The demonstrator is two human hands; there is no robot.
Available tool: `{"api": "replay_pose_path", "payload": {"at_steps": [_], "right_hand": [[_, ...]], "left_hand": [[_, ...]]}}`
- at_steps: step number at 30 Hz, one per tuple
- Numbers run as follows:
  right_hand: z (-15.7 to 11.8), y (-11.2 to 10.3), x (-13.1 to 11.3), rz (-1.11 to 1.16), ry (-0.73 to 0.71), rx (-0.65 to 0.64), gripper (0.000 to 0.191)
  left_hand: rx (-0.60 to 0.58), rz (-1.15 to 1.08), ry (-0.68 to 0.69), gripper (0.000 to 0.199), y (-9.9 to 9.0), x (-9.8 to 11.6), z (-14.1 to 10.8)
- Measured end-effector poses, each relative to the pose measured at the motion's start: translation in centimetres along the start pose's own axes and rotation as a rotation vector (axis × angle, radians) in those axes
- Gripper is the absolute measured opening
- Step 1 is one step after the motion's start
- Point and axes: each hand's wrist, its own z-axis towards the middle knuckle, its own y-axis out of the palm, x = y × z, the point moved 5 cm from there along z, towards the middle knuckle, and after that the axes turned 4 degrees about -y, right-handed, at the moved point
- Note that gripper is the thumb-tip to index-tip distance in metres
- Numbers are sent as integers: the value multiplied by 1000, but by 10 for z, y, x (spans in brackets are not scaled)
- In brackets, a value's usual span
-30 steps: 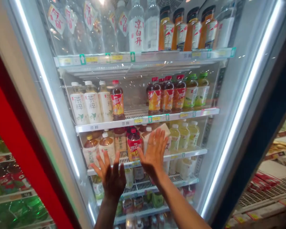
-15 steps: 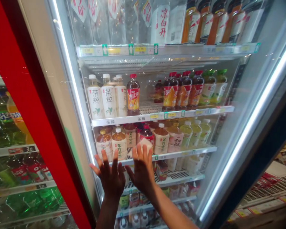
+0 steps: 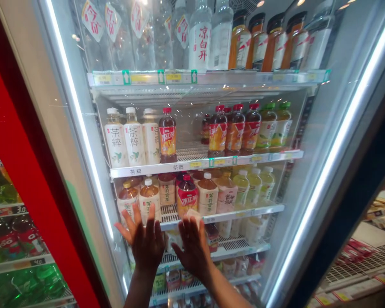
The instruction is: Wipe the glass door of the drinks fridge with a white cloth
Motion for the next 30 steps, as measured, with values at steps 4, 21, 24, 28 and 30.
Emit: {"api": "replay_pose_path", "payload": {"at_steps": [4, 21, 24, 28, 30], "right_hand": [[37, -22, 68, -45, 79, 40, 85], [5, -108, 288, -172, 203, 36, 85], [-48, -105, 293, -165, 175, 29, 83], [-60, -113, 326, -132, 144, 66, 83], [-35, -130, 359, -113, 221, 122, 82]], "left_hand": [[0, 14, 6, 77, 16, 31, 1], [-9, -110, 92, 79, 93, 217, 5], [-15, -93, 109, 80, 102, 242, 2], [14, -76, 101, 79, 105, 262, 5], [28, -62, 112, 78, 105, 269, 8]]}}
